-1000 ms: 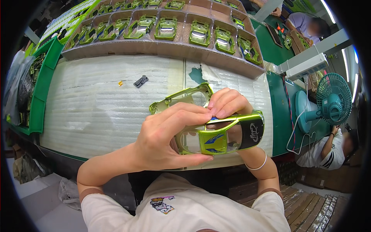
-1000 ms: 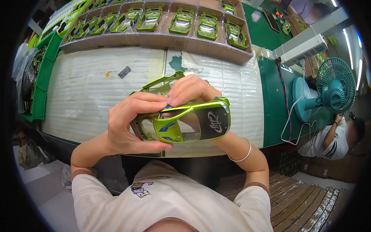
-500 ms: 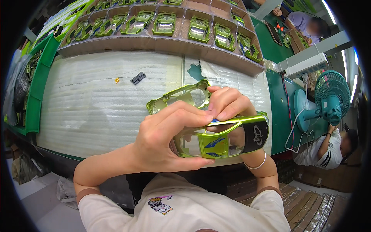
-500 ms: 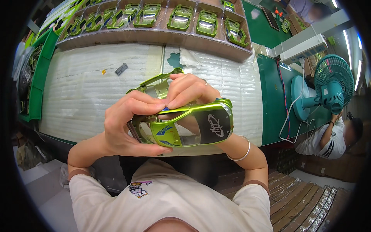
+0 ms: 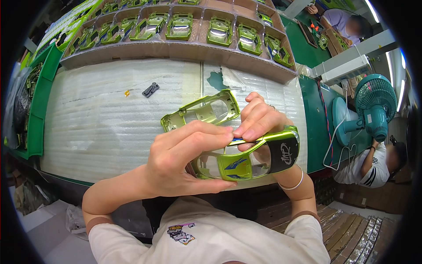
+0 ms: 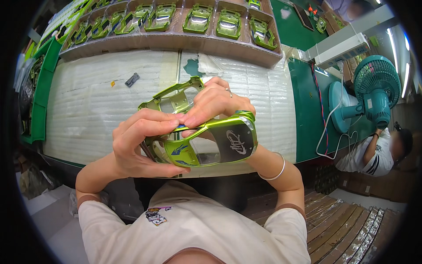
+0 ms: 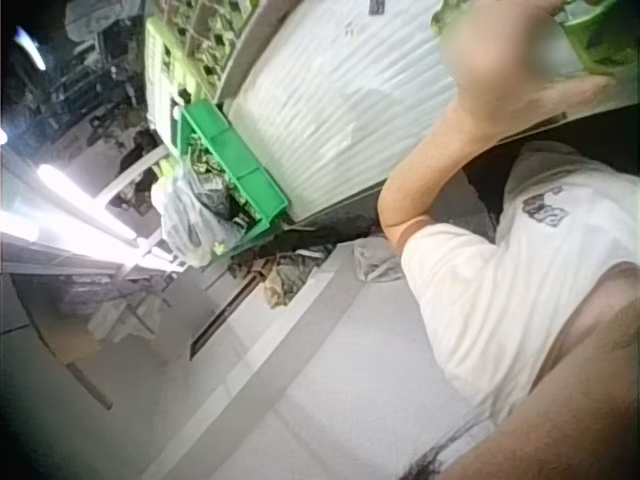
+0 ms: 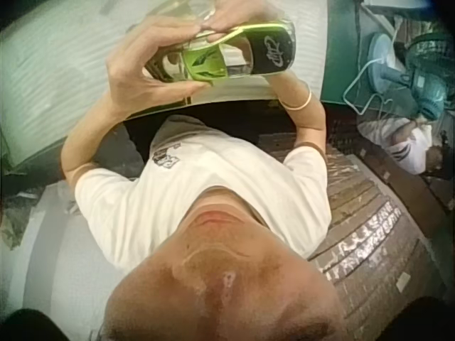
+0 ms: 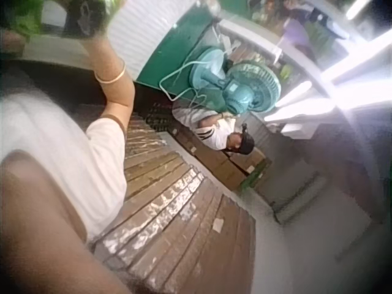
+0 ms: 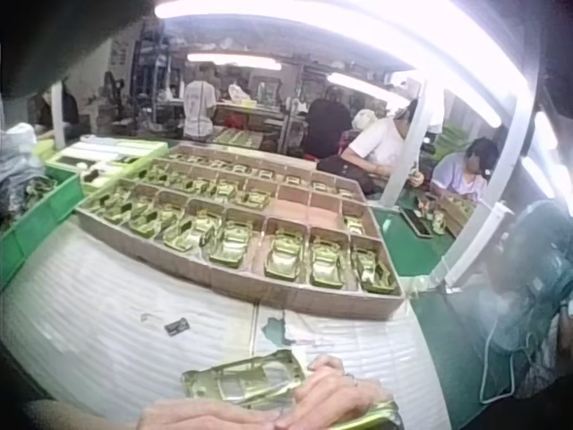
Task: The person assembles green toy car bodies by hand at a factory workstation. They pick up a car body, insert a black plastic component into the interior, and place the finished unit into a cardboard tray. The person repeats this process for multiple units throughout the clip.
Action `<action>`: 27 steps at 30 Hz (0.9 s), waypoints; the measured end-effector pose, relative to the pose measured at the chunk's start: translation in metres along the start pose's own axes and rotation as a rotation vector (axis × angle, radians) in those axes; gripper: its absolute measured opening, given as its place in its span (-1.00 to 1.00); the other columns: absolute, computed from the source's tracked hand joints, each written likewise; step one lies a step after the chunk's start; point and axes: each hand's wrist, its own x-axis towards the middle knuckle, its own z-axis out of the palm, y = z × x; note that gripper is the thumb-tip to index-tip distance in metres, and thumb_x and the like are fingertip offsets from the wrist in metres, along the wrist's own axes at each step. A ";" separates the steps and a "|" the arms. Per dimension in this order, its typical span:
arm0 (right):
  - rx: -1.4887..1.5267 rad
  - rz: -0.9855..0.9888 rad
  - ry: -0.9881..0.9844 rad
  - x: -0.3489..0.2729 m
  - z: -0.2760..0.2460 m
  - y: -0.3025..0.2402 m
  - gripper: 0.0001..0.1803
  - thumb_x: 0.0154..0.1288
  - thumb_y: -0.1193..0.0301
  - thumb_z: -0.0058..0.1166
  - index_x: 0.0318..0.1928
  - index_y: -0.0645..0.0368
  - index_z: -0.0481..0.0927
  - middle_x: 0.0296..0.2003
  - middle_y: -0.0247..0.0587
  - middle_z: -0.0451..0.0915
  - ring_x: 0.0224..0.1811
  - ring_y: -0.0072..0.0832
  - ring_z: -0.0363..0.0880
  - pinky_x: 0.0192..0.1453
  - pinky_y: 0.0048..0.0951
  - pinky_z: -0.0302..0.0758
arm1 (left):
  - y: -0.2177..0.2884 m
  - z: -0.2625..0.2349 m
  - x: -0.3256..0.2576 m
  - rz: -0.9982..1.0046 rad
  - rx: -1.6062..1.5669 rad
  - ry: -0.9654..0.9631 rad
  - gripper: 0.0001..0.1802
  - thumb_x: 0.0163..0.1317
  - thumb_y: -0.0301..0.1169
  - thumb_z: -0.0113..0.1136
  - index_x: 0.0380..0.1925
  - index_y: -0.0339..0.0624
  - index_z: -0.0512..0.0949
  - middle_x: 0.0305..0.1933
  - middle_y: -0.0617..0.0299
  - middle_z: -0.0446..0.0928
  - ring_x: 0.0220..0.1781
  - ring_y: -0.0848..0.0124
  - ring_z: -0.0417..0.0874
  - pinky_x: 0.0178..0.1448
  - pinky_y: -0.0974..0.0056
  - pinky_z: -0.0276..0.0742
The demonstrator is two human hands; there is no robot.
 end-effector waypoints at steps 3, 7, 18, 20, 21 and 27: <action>0.096 0.081 0.056 -0.001 0.005 0.008 -0.77 -0.13 0.52 0.33 -0.38 0.07 0.59 -0.45 -0.38 0.62 -0.32 -0.60 0.54 0.14 -0.32 0.21 | 0.000 -0.003 0.003 -0.065 -0.027 -0.007 -0.33 -0.36 -0.40 0.54 -0.17 -0.38 0.44 -0.19 -0.03 0.53 -0.16 0.28 0.59 -0.08 0.33 0.48; 0.304 0.265 0.111 -0.002 0.009 0.006 -0.64 0.02 0.68 0.16 -0.11 0.28 0.45 -0.19 -0.13 0.57 -0.17 -0.46 0.55 -0.06 -0.47 0.51 | -0.008 -0.007 0.000 -0.187 -0.085 0.026 -0.32 -0.33 -0.46 0.50 -0.13 -0.41 0.40 -0.10 -0.02 0.47 -0.08 0.33 0.54 0.03 0.34 0.41; 0.690 0.436 0.033 -0.002 0.006 -0.012 -0.66 0.13 0.69 0.01 -0.04 0.27 0.38 -0.14 -0.13 0.48 -0.03 -0.40 0.47 0.09 -0.33 0.46 | -0.008 -0.012 0.006 -0.385 -0.163 0.236 -0.37 -0.29 -0.39 0.52 -0.17 -0.32 0.44 -0.25 0.22 0.51 -0.28 0.55 0.55 -0.19 0.47 0.46; 0.646 0.396 0.081 -0.009 0.012 -0.008 -0.62 0.06 0.76 0.03 -0.07 0.26 0.40 -0.15 -0.15 0.47 -0.03 -0.42 0.47 0.08 -0.31 0.48 | -0.008 -0.012 0.006 -0.375 -0.156 0.215 -0.35 -0.29 -0.38 0.53 -0.15 -0.32 0.42 -0.21 0.20 0.50 -0.26 0.53 0.55 -0.16 0.46 0.46; 0.660 0.367 0.047 -0.010 0.009 -0.002 -0.59 -0.01 0.83 0.07 -0.12 0.26 0.42 -0.18 -0.18 0.49 -0.05 -0.43 0.48 0.04 -0.31 0.51 | -0.010 -0.010 0.006 -0.334 -0.161 0.217 -0.33 -0.30 -0.37 0.53 -0.13 -0.32 0.41 -0.18 0.17 0.48 -0.23 0.50 0.55 -0.14 0.44 0.46; 0.706 0.391 0.121 -0.010 0.009 -0.004 -0.65 0.02 0.78 0.09 -0.15 0.28 0.46 -0.22 -0.19 0.52 -0.12 -0.46 0.52 -0.03 -0.38 0.55 | -0.015 -0.002 0.002 -0.206 -0.072 0.191 -0.25 -0.31 -0.40 0.50 -0.05 -0.33 0.34 -0.06 0.07 0.40 -0.06 0.35 0.49 -0.02 0.35 0.42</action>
